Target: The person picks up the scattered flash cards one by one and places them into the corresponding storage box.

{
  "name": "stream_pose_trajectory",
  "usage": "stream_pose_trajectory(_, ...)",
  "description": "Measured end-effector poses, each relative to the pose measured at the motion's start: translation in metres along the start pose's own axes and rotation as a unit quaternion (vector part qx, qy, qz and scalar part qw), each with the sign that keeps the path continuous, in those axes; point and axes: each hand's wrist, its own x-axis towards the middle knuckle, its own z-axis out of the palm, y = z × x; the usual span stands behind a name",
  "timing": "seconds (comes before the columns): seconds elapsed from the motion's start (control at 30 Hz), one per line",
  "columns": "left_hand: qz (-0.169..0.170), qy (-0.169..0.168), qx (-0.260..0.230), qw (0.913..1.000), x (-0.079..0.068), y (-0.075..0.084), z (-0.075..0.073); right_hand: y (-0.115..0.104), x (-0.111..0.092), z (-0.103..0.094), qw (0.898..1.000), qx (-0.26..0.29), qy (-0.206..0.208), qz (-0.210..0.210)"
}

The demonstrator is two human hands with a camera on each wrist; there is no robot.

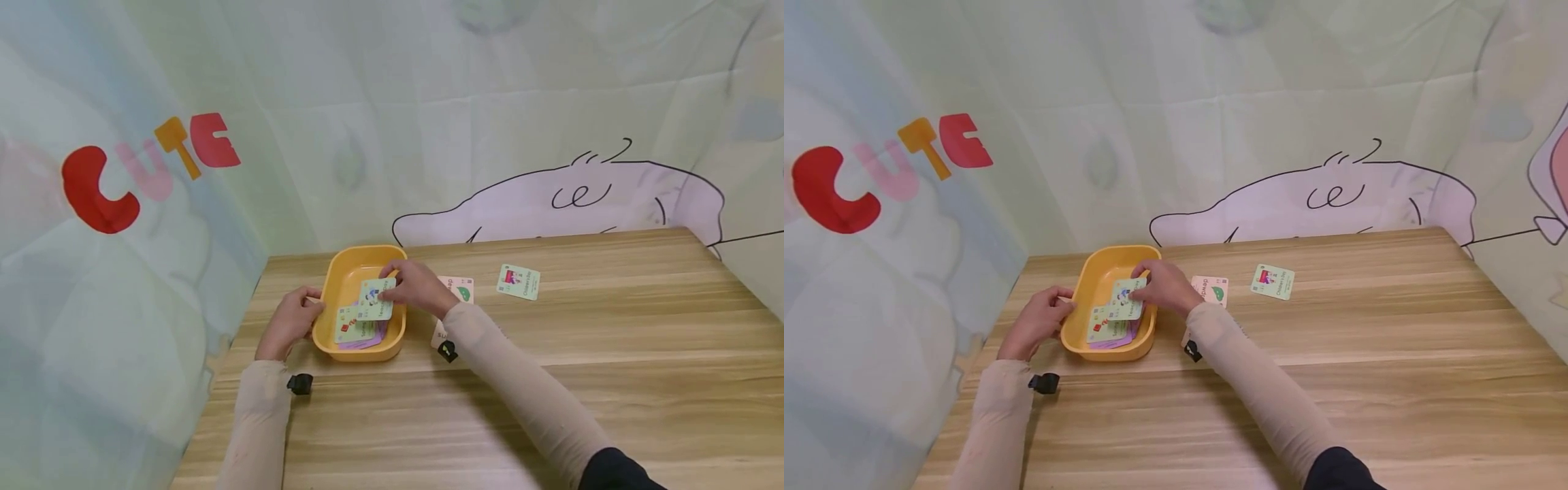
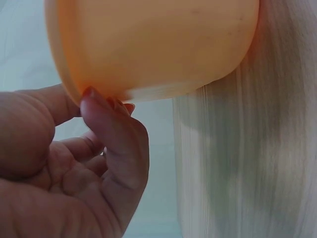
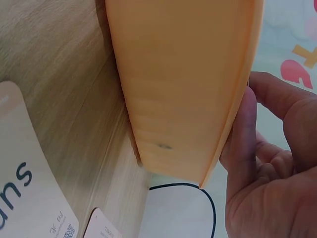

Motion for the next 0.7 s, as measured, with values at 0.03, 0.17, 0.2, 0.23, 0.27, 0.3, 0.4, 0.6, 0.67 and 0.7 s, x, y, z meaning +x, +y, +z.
stream_pose_trajectory(0.03,-0.001,0.0,0.0,1.0,0.0,0.0002,-0.0001,0.0002,0.0004,-0.0001,1.0,-0.003,0.002,-0.001)
stream_pose_trajectory(0.17,-0.006,-0.001,0.001,1.0,0.0003,0.0012,-0.0003,0.0007,0.0021,-0.0004,1.0,-0.012,0.008,0.0)
stream_pose_trajectory(0.2,-0.006,-0.003,0.002,1.0,0.0001,0.0013,-0.0004,0.0009,0.0025,-0.0002,1.0,-0.015,0.009,0.0)
stream_pose_trajectory(0.23,-0.006,-0.003,0.002,1.0,0.0,0.0014,-0.0006,0.0009,0.0029,0.0001,1.0,-0.019,0.011,0.0)
stream_pose_trajectory(0.27,-0.006,-0.003,0.002,1.0,-0.0001,0.0014,-0.0007,0.0011,0.0031,0.0003,1.0,-0.021,0.012,0.0)
stream_pose_trajectory(0.3,-0.007,-0.003,0.0,1.0,-0.0003,0.0014,-0.0007,0.0011,0.0033,0.0007,1.0,-0.024,0.013,0.0)
stream_pose_trajectory(0.4,-0.004,-0.003,0.0,1.0,-0.0005,0.0009,-0.0011,0.0015,0.0038,0.0018,0.999,-0.031,0.016,0.001)
stream_pose_trajectory(0.6,-0.005,0.0,0.001,1.0,0.0002,0.0001,-0.0009,0.0018,0.0034,0.0029,0.999,-0.042,0.022,0.003)
stream_pose_trajectory(0.67,-0.007,0.0,0.003,1.0,0.0004,-0.0001,-0.0008,0.0019,0.0033,0.003,0.999,-0.045,0.023,0.003)
stream_pose_trajectory(0.7,-0.008,0.001,0.003,1.0,0.0005,-0.0002,-0.0008,0.002,0.0033,0.003,0.999,-0.047,0.025,0.001)
